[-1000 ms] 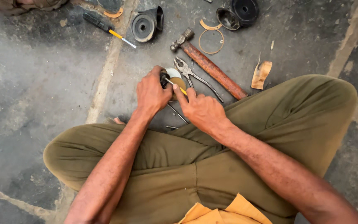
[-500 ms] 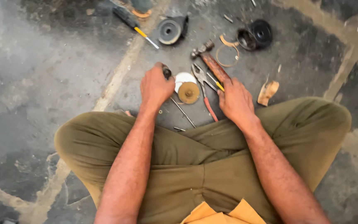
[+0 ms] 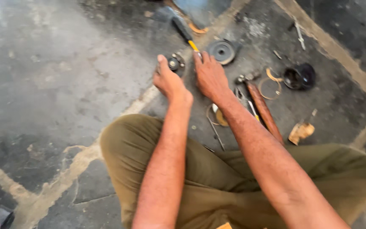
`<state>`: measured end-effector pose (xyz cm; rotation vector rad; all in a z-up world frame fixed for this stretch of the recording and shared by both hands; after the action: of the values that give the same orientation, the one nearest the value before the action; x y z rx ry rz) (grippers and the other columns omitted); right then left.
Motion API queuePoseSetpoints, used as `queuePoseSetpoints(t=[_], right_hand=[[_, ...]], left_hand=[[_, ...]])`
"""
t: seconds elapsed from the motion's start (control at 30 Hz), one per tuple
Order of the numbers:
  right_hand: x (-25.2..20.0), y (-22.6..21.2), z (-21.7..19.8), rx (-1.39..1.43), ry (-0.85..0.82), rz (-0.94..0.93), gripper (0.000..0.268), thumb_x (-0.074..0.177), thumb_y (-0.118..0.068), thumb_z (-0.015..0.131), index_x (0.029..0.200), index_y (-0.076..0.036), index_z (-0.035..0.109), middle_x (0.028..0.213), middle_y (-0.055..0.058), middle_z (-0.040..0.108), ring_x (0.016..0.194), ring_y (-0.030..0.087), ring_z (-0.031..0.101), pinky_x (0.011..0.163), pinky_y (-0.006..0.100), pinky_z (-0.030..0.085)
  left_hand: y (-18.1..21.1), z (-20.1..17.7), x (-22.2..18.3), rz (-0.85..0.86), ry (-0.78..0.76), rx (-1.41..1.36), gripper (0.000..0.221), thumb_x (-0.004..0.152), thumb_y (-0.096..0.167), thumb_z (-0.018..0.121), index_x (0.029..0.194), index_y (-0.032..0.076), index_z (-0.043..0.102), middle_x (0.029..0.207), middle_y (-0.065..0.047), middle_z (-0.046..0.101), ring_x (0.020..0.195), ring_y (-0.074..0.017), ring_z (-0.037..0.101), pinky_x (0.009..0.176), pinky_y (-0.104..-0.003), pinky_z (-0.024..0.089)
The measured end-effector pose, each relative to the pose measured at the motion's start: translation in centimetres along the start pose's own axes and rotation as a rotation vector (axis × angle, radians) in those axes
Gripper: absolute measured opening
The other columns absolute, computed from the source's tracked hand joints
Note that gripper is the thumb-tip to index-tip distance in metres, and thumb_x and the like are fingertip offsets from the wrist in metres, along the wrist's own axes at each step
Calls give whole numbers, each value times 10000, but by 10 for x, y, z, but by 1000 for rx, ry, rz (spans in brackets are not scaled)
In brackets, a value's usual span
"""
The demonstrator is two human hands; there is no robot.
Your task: The person sits on the floor and uses a hammer and screwdriver to work on a circular mechanical component. They repeatedly strike a pin or rivet on the part, then use the screwdriver to pry and adjust internal components. The task involves disassembling or modifying the part using hand tools.
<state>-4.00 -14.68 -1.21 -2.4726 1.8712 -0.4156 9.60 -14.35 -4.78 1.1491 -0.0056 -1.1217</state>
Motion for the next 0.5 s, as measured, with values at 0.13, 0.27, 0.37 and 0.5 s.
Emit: queuePoseSetpoints(t=[0.13, 0.27, 0.37, 0.5], right_hand=[[-2, 3, 10, 71, -56, 122, 346, 793, 9, 656, 1131, -9, 583, 1080, 205, 607, 1025, 422, 616, 825, 501, 514], [-30, 2, -4, 79, -81, 227, 331, 784, -28, 677, 1095, -8, 566, 1052, 212, 611, 977, 434, 627, 788, 534, 503], [-43, -1, -6, 108, -10, 235, 326, 814, -83, 711, 1095, -6, 565, 1025, 229, 606, 936, 443, 637, 755, 542, 507], [2, 9, 11, 165, 78, 199, 351, 903, -139, 724, 1170, 16, 559, 1059, 237, 598, 930, 459, 644, 742, 542, 519]], left_hand=[[-6, -4, -1, -96, 101, -54, 347, 932, 376, 655, 1093, 70, 621, 986, -41, 681, 845, -162, 674, 688, -326, 570], [-4, 4, -2, -70, 108, -70, 382, 951, 404, 636, 1086, 47, 642, 985, -57, 662, 818, -179, 653, 662, -337, 558], [-9, 0, -11, -85, 80, -72, 403, 971, 428, 624, 1096, 45, 647, 1013, -64, 667, 834, -173, 662, 677, -332, 572], [-4, 6, -17, -208, 30, -173, 402, 955, 420, 594, 1075, 38, 627, 991, -89, 681, 810, -230, 696, 657, -403, 612]])
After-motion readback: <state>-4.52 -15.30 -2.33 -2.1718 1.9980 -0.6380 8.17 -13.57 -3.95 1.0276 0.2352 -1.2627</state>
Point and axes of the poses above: each hand's wrist, its own x-axis towards the middle knuckle, its own z-axis out of the palm, y = z × x, the point moved 7 cm from there along x, towards the middle knuckle
